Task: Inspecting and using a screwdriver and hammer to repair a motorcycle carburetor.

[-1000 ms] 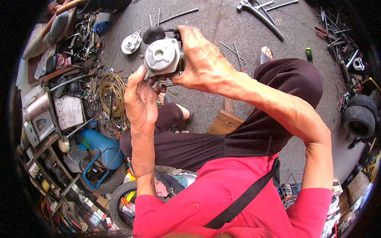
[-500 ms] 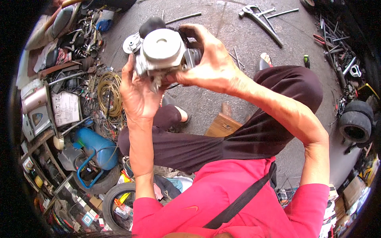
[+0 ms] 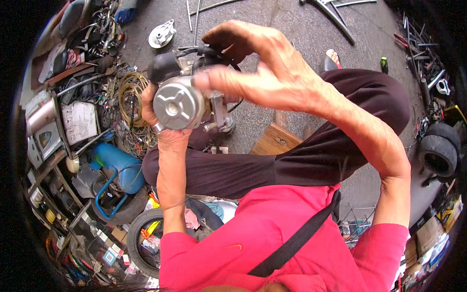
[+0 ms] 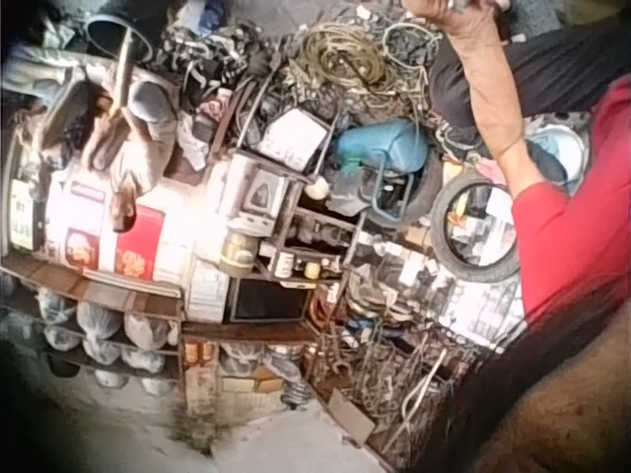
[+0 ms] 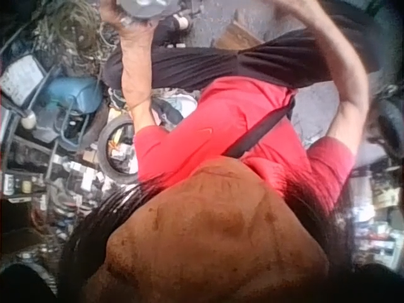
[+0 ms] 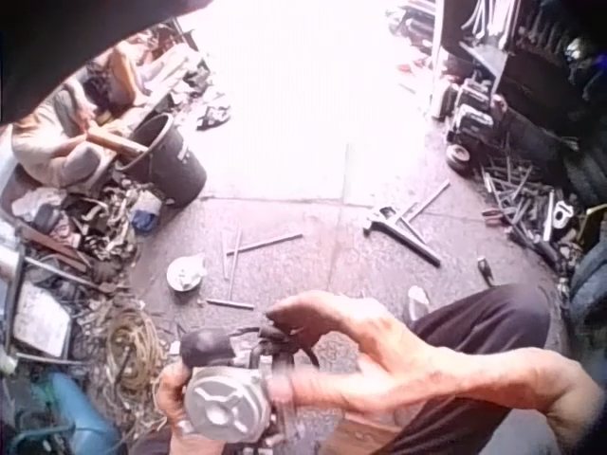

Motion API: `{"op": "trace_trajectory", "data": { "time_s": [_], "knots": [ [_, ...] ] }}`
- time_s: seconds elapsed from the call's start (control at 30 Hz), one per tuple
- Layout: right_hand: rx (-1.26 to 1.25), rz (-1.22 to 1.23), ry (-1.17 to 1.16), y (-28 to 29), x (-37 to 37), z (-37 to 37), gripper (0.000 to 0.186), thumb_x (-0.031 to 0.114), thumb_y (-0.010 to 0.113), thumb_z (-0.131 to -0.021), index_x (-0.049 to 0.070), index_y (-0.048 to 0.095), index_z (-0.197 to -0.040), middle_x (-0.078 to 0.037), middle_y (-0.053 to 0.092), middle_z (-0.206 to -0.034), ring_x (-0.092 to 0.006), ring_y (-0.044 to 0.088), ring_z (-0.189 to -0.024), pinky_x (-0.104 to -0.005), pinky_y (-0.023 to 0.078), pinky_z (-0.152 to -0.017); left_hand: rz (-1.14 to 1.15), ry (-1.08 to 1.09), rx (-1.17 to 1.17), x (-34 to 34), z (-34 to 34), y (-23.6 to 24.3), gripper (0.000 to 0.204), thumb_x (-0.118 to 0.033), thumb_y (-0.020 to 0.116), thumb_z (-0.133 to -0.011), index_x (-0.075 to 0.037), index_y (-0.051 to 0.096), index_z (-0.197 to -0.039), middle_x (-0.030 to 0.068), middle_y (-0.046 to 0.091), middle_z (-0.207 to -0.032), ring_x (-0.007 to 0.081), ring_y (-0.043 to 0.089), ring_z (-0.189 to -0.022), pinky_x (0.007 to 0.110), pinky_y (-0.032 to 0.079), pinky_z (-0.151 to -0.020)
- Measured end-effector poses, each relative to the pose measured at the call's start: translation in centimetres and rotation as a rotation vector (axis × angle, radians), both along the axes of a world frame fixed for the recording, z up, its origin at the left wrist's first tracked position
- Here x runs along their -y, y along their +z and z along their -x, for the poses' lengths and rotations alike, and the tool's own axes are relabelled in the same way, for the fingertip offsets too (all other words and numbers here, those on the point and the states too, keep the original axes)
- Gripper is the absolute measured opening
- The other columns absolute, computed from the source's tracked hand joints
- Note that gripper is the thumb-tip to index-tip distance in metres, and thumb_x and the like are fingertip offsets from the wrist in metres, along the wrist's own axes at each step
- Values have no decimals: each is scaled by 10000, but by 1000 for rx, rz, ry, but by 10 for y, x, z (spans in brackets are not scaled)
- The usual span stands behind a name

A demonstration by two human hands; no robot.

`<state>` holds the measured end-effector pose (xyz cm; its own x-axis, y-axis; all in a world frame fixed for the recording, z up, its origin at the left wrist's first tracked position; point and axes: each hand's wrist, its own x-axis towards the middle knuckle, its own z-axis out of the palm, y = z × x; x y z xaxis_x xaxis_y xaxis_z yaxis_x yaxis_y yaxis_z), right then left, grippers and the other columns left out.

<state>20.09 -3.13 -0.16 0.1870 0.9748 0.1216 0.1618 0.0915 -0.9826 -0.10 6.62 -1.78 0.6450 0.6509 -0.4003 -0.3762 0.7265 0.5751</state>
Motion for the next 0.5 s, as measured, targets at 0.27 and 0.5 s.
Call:
{"op": "trace_trajectory", "data": {
  "time_s": [0.27, 0.5],
  "knots": [
    [-102, 159, -72, -12, -6, 9, 243, 212, 657, -856, -11, 635, -951, -17, 624, -734, -51, 576, -694, -213, 472, -634, 94, -72, -29, 9, 5, -13, 492, -314, 526, -816, 32, 536, -1166, 177, 630, -1048, 287, 640, -923, 416, 519, -848],
    [144, 213, -106, -27, -10, 10, 314, 296, 604, -834, -16, 639, -847, -157, 642, -698, -221, 636, -637, -347, 488, -629, 196, -39, -112, 14, 0, -13, 498, -436, 487, -847, -35, 586, -1126, 122, 647, -1042, 268, 631, -952, 439, 507, -860]
  ]
}}
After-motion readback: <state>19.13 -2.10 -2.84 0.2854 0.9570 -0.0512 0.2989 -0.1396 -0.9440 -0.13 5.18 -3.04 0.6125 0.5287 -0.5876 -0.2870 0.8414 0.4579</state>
